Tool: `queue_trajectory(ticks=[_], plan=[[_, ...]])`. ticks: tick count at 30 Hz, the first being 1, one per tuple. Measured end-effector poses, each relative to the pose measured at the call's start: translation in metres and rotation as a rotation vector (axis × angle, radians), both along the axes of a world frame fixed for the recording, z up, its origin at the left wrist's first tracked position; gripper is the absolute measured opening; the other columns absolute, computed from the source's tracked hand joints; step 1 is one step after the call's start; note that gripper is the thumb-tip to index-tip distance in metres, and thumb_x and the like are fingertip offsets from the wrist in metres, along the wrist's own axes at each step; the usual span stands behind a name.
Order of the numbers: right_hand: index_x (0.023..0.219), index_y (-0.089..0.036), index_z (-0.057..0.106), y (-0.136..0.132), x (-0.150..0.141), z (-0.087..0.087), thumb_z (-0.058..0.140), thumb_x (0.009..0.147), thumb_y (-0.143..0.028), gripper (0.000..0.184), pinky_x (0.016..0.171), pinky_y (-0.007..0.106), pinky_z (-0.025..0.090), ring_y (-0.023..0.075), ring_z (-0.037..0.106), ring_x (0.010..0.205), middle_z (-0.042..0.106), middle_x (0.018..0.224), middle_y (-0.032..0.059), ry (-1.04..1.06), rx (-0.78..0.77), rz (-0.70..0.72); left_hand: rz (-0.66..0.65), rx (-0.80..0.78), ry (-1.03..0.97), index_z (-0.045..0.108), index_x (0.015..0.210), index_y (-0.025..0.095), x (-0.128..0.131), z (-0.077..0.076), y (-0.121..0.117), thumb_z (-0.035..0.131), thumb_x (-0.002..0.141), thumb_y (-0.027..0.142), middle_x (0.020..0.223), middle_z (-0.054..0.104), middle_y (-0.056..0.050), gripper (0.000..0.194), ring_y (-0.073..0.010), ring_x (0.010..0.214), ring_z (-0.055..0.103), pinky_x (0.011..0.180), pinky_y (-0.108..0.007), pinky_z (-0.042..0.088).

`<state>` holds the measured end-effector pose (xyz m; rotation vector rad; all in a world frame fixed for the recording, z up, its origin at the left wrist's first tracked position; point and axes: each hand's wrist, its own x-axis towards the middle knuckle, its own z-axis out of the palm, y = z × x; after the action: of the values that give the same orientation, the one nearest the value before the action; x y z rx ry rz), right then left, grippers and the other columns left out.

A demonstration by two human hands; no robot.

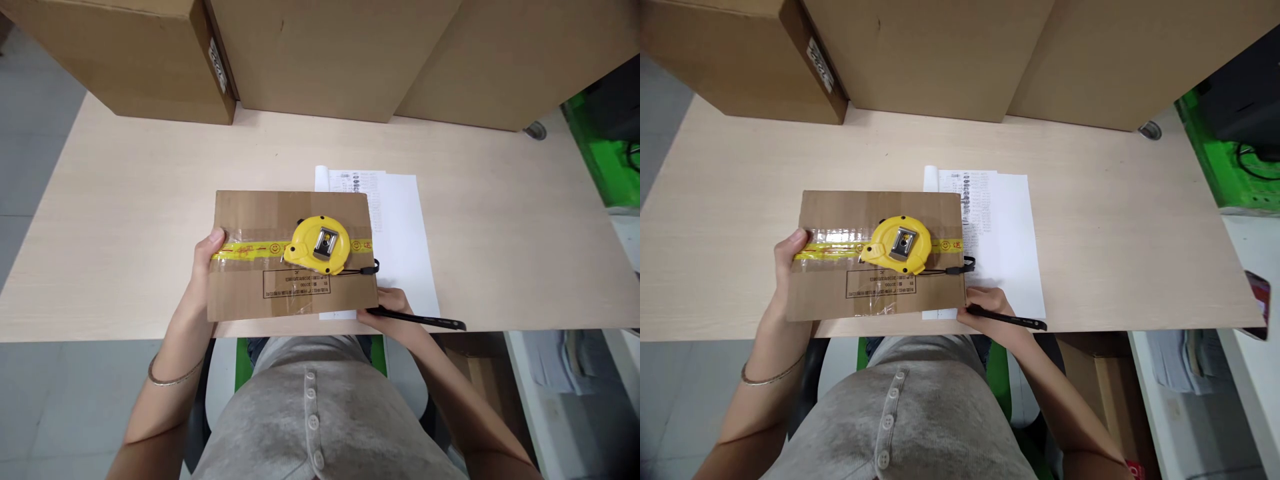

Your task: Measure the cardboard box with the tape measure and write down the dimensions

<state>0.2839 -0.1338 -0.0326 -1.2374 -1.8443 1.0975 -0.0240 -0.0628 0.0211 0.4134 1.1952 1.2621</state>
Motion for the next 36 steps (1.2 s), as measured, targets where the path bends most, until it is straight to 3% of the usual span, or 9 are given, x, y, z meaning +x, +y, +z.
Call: queue_trajectory(ticks=[7, 19, 29, 33, 36], plan=[[0.060, -0.023, 0.047, -0.0015, 0.0001, -0.0022, 0.064, 0.084, -0.018, 0.030, 0.048, 0.026, 0.030, 0.0101, 0.039, 0.052, 0.047, 0.058, -0.0043, -0.029, 0.003, -0.019, 0.024, 0.020, 0.020, 0.068, 0.094, 0.019, 0.0000, -0.0008, 0.0000, 0.080, 0.078, 0.045, 0.090, 0.084, -0.005, 0.033, -0.0345, 0.112, 0.079, 0.090, -0.039, 0.066], [0.057, -0.024, 0.040, 0.0010, -0.0013, 0.0016, 0.064, 0.083, -0.018, 0.036, 0.046, 0.027, 0.026, 0.0100, 0.036, 0.050, 0.042, 0.056, -0.0050, -0.049, 0.006, -0.020, -0.023, 0.002, 0.007, 0.069, 0.092, 0.019, 0.0012, 0.0016, -0.0002, 0.078, 0.077, 0.049, 0.087, 0.084, -0.005, 0.034, -0.0344, 0.106, 0.081, 0.087, -0.039, 0.067], [0.056, -0.023, 0.039, 0.0013, 0.0004, -0.0006, 0.062, 0.082, -0.019, 0.035, 0.047, 0.027, 0.027, 0.0103, 0.037, 0.051, 0.044, 0.056, -0.0040, -0.065, -0.004, -0.027, 0.014, -0.016, 0.037, 0.068, 0.091, 0.019, 0.0024, 0.0037, -0.0009, 0.080, 0.075, 0.048, 0.088, 0.085, -0.006, 0.035, -0.0356, 0.106, 0.081, 0.087, -0.041, 0.067], [0.054, -0.023, 0.038, 0.0016, -0.0011, -0.0002, 0.063, 0.083, -0.026, 0.039, 0.046, 0.026, 0.027, 0.0101, 0.037, 0.050, 0.043, 0.054, -0.0036, -0.092, -0.028, -0.020, -0.003, -0.003, 0.040, 0.070, 0.093, 0.018, 0.0019, 0.0019, -0.0009, 0.079, 0.077, 0.049, 0.090, 0.085, -0.007, 0.036, -0.0356, 0.108, 0.080, 0.088, -0.040, 0.067], [0.056, -0.024, 0.041, 0.0030, 0.0028, 0.0021, 0.065, 0.087, -0.040, 0.042, 0.045, 0.026, 0.033, 0.0112, 0.042, 0.048, 0.048, 0.053, -0.0029, -0.121, -0.067, -0.018, -0.043, -0.007, 0.025, 0.072, 0.104, 0.017, -0.0002, 0.0000, -0.0018, 0.075, 0.079, 0.053, 0.093, 0.085, -0.008, 0.044, -0.0353, 0.107, 0.080, 0.088, -0.040, 0.067]])
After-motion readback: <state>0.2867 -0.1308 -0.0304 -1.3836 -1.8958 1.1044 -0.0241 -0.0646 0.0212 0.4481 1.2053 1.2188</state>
